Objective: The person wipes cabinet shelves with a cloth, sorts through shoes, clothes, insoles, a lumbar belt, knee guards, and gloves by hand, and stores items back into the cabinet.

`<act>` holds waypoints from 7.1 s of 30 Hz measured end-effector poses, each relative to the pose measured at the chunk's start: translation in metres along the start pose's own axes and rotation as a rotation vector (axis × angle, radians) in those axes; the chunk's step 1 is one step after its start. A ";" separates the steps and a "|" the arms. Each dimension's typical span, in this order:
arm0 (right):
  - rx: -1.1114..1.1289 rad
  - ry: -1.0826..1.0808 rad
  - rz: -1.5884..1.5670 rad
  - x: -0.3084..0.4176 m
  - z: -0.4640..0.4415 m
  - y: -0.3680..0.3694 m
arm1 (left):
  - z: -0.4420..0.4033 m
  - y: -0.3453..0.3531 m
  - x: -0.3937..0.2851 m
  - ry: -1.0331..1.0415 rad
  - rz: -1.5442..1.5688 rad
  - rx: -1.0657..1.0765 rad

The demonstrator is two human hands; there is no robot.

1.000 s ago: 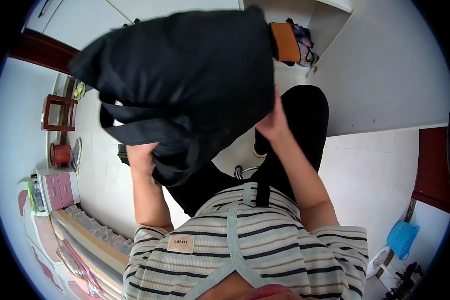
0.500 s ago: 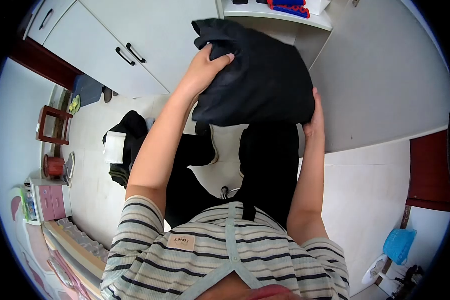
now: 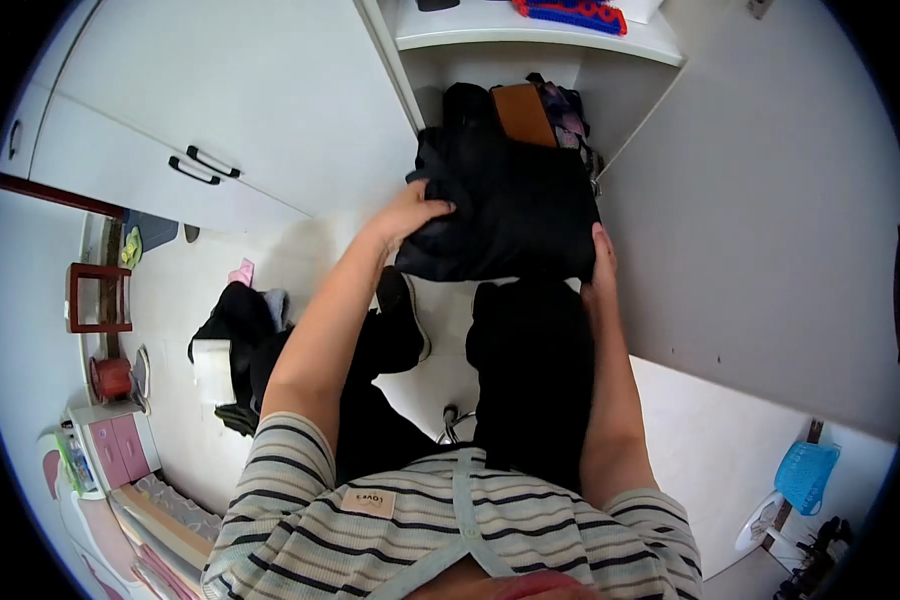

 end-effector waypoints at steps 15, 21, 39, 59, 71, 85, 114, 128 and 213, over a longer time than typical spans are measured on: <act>-0.115 -0.860 1.165 0.097 -0.140 0.078 | -0.150 -0.064 -0.016 0.232 -0.775 -0.575; -0.172 -0.768 1.658 0.010 -0.148 0.112 | -0.148 -0.037 0.032 0.300 -1.015 -0.492; 0.320 -0.454 1.345 -0.103 -0.198 0.072 | -0.192 -0.040 0.073 -0.238 -1.638 -0.136; 0.354 0.359 0.716 -0.069 0.090 -0.015 | 0.281 -0.053 -0.013 0.258 -0.861 -0.539; 1.541 -0.590 0.214 0.106 0.381 0.287 | 0.436 0.067 0.205 0.106 -0.184 -1.230; 1.999 -0.012 -0.221 0.048 0.474 0.326 | 0.516 0.042 0.454 -0.408 -0.029 -1.679; 1.308 -0.285 0.806 -0.026 0.330 0.342 | 0.505 -0.152 0.143 0.013 -0.388 -1.412; 1.301 -0.203 0.877 -0.035 0.319 0.329 | 0.478 -0.146 0.143 -0.168 -0.650 -1.333; 0.981 -0.586 0.805 0.067 0.216 0.275 | 0.349 0.051 -0.052 0.766 -0.283 -0.416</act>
Point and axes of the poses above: each hand's wrist, its own z-axis away from the middle knuckle, its own y-axis out of the palm, x = y × z, the point moved 8 cm from there along -z, towards the middle knuckle, and after that the axes turned 12 degrees about x, right-handed, at the moved point
